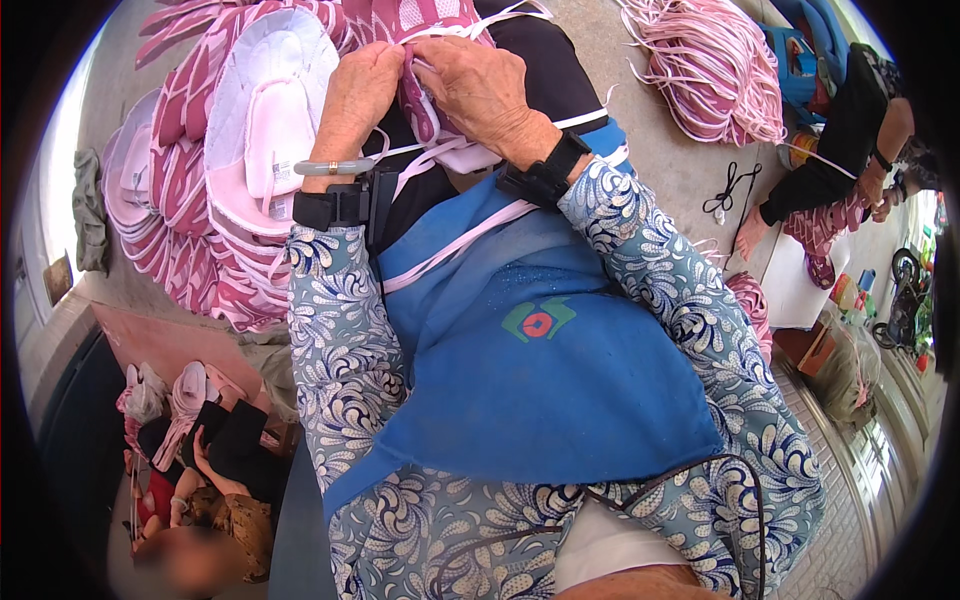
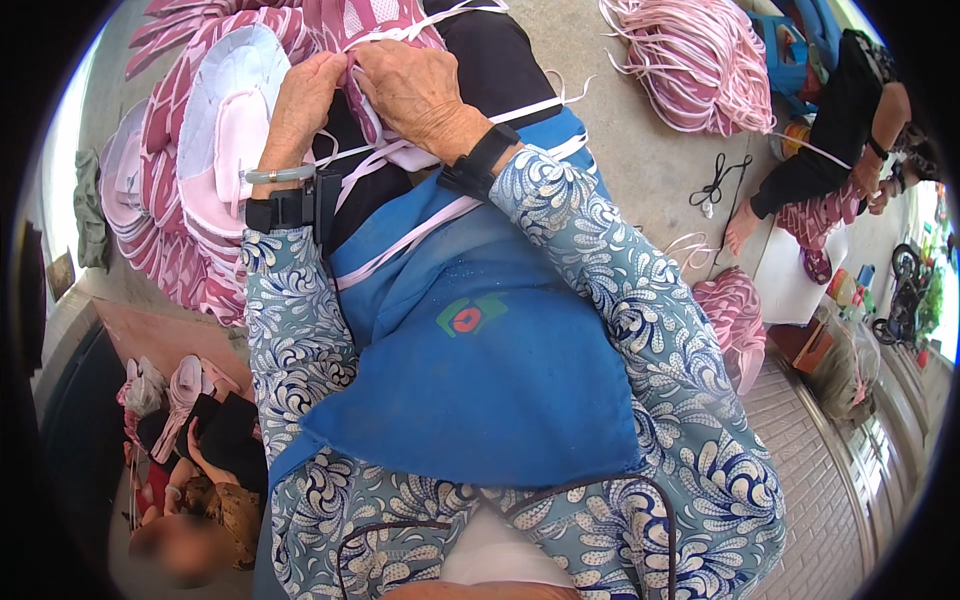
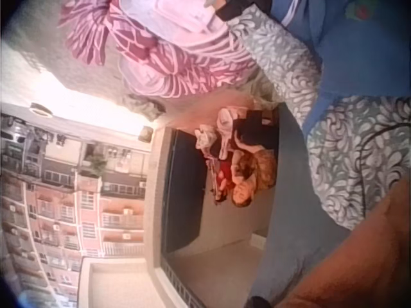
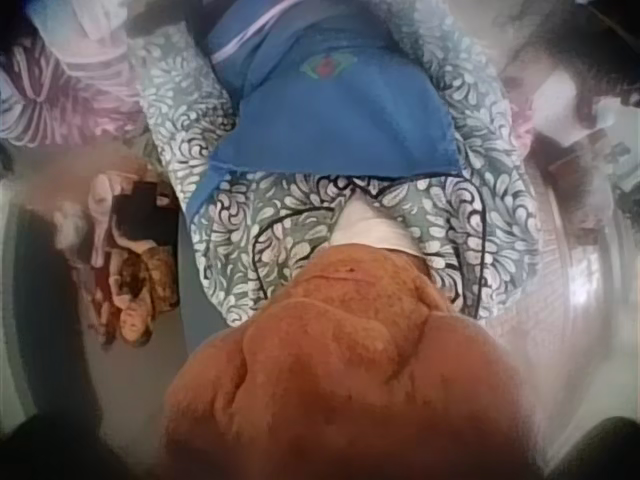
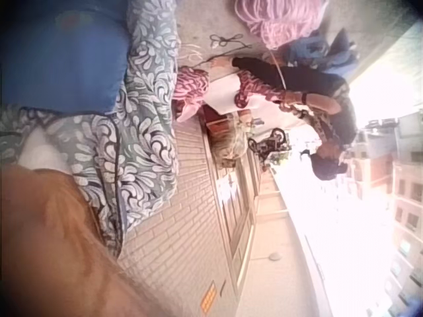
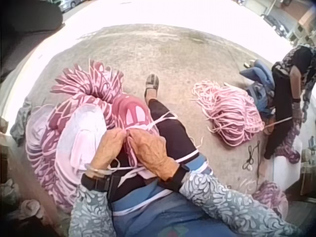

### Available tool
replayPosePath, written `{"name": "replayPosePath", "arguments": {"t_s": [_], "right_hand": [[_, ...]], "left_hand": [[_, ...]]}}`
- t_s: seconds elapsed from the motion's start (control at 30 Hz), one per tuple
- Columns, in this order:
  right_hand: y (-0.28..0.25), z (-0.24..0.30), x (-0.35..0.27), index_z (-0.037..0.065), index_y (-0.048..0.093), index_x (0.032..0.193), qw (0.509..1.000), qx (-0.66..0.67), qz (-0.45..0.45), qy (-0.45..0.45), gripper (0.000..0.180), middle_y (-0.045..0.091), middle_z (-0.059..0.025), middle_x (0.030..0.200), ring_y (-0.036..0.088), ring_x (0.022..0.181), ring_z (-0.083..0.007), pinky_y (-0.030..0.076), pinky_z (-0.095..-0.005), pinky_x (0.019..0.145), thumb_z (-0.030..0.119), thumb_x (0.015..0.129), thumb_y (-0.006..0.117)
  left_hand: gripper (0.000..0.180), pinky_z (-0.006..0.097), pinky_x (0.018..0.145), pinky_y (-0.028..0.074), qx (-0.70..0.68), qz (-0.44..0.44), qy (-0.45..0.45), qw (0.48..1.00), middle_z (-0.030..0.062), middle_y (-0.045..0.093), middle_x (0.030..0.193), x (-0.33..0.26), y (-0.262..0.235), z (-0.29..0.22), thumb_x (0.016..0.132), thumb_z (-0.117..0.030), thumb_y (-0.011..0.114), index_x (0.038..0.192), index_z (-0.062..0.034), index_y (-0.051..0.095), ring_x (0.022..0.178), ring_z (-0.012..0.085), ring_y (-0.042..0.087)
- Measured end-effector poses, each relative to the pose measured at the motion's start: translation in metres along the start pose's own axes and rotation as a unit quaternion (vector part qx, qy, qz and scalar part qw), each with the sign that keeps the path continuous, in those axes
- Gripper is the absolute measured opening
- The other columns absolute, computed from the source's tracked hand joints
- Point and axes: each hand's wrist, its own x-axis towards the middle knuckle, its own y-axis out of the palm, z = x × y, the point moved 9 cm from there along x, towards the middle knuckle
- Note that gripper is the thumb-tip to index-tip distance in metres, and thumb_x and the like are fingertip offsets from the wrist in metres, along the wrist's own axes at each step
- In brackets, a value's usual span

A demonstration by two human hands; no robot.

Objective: Lacing pink and white athletic shoes.

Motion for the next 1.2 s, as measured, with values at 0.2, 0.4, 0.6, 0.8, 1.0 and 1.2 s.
{"name": "replayPosePath", "arguments": {"t_s": [0.2, 0.4, 0.6, 0.8, 1.0, 1.2], "right_hand": [[-0.001, 0.004, -0.001, 0.011, 0.063, 0.096, 1.000, 0.011, -0.014, -0.007, 0.019, 0.066, -0.0073, 0.087, 0.065, 0.075, -0.0240, 0.051, -0.0351, 0.062, 0.024, 0.081, 0.061], [0.007, -0.004, -0.001, 0.016, 0.065, 0.101, 0.999, -0.018, 0.018, 0.034, 0.024, 0.068, -0.0053, 0.093, 0.066, 0.079, -0.0230, 0.052, -0.0312, 0.065, 0.026, 0.079, 0.065], [0.011, 0.004, 0.003, 0.012, 0.065, 0.095, 0.998, -0.051, 0.038, 0.017, 0.019, 0.067, -0.0073, 0.089, 0.066, 0.074, -0.0238, 0.052, -0.0326, 0.061, 0.023, 0.080, 0.064], [0.010, 0.010, 0.008, 0.008, 0.061, 0.092, 0.995, -0.070, 0.065, 0.011, 0.015, 0.067, -0.0117, 0.084, 0.067, 0.072, -0.0253, 0.053, -0.0331, 0.059, 0.017, 0.081, 0.061], [0.003, 0.021, 0.007, 0.005, 0.057, 0.096, 0.989, -0.083, 0.068, -0.099, 0.015, 0.065, -0.0145, 0.081, 0.066, 0.072, -0.0267, 0.052, -0.0334, 0.057, 0.013, 0.083, 0.058], [-0.033, 0.000, 0.006, 0.000, 0.061, 0.086, 0.968, 0.161, 0.193, -0.030, 0.015, 0.064, -0.0134, 0.073, 0.064, 0.066, -0.0244, 0.051, -0.0337, 0.059, 0.013, 0.079, 0.060]], "left_hand": [[0.020, 0.023, 0.041, 0.031, -0.164, -0.114, -0.060, 0.978, -0.0026, 0.051, 0.059, -0.015, -0.012, 0.016, 0.081, -0.023, 0.069, 0.078, -0.0054, 0.061, 0.051, 0.0053, 0.042], [0.019, 0.035, 0.067, 0.048, -0.086, -0.200, 0.013, 0.976, 0.0139, 0.065, 0.075, -0.028, -0.011, -0.002, 0.085, -0.021, 0.062, 0.084, -0.0025, 0.065, 0.069, 0.0276, 0.062], [0.022, 0.018, 0.045, 0.048, -0.260, -0.131, -0.111, 0.950, 0.0050, 0.062, 0.069, -0.026, -0.004, 0.017, 0.088, -0.020, 0.059, 0.092, 0.0011, 0.065, 0.054, 0.0067, 0.057], [0.023, 0.021, 0.050, 0.048, -0.073, -0.192, 0.012, 0.979, 0.0021, 0.059, 0.062, -0.027, -0.013, -0.003, 0.087, -0.022, 0.064, 0.090, 0.0006, 0.065, 0.052, 0.0086, 0.055], [0.016, 0.032, 0.076, 0.046, -0.040, -0.296, 0.093, 0.950, 0.0081, 0.057, 0.087, -0.063, -0.039, -0.028, 0.083, -0.019, 0.066, 0.085, -0.0029, 0.062, 0.083, 0.0227, 0.056], [0.034, 0.025, 0.063, 0.049, -0.343, -0.035, -0.081, 0.935, 0.0086, 0.064, 0.081, -0.078, 0.002, -0.011, 0.091, -0.033, 0.055, 0.090, 0.0001, 0.065, 0.068, 0.0141, 0.059]]}}
